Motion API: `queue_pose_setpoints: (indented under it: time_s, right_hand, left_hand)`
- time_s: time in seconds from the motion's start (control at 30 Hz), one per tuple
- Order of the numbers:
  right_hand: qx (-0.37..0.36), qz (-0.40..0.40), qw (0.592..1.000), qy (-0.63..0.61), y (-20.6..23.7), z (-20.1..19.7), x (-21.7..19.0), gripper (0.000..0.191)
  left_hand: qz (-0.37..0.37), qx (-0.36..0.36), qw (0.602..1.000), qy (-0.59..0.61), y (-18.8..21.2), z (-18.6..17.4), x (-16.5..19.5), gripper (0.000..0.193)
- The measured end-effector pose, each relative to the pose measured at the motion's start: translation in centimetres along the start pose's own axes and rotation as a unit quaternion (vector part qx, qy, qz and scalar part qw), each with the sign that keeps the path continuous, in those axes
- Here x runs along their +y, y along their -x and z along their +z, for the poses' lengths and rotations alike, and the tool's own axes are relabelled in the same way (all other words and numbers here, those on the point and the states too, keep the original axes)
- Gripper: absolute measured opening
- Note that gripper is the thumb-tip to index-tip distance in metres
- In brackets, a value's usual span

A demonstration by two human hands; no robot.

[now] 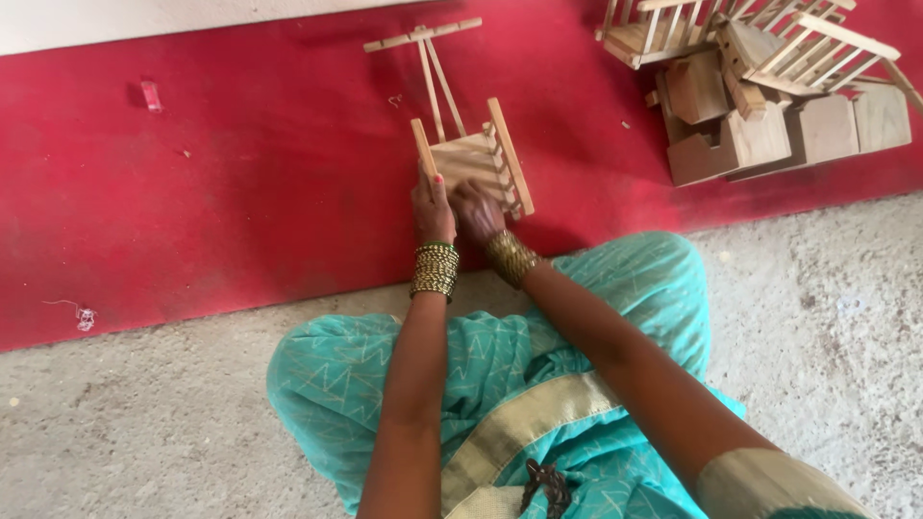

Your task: The person sits on the floor and assembles small wooden toy carts, fitting wooden seat and body blocks onto wheeled frames by hand. They press parts together, turn pieces over to align them, and set finished toys aside with other completed carts.

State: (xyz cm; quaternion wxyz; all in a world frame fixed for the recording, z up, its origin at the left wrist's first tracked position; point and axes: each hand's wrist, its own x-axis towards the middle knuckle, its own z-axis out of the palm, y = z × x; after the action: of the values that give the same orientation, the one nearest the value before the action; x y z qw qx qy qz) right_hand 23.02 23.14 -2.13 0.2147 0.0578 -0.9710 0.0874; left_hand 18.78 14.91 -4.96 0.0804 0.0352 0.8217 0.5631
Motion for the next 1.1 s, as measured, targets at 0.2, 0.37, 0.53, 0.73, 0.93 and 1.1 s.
queue_pose_setpoints:
  time_s: [0.2, 0.37, 0.53, 0.73, 0.93, 1.1]
  right_hand:
    - [0.092, 0.004, 0.992, -0.08, -5.9, -1.2, 1.9, 0.01]
    - [0.08, 0.153, 0.981, -0.086, -8.0, -1.9, 1.3, 0.006]
    - [0.053, 0.029, 0.993, -0.102, -6.7, -1.5, 0.4, 0.017]
    - [-0.045, -0.008, 0.999, 0.017, -1.4, -1.3, 0.2, 0.023]
    - [0.093, 0.177, 0.946, -0.257, -0.2, -4.9, 0.2, 0.011]
    - [0.134, 0.077, 0.951, -0.269, -1.9, -5.7, -1.7, 0.007]
  left_hand:
    - [0.004, -0.008, 1.0, 0.005, 0.0, -0.1, 0.4, 0.07]
    - [0.03, -0.001, 0.999, -0.015, 0.1, -0.4, 1.0, 0.071]
    - [0.024, -0.006, 1.0, -0.013, 0.2, -0.6, 1.5, 0.072]
    - [-0.046, -0.002, 0.997, 0.056, -0.1, -0.2, 0.8, 0.086]
    - [-0.062, -0.099, 0.97, 0.215, 0.1, -1.1, 0.7, 0.098]
    - [-0.118, -0.084, 0.858, 0.494, 1.3, -3.0, 2.4, 0.088]
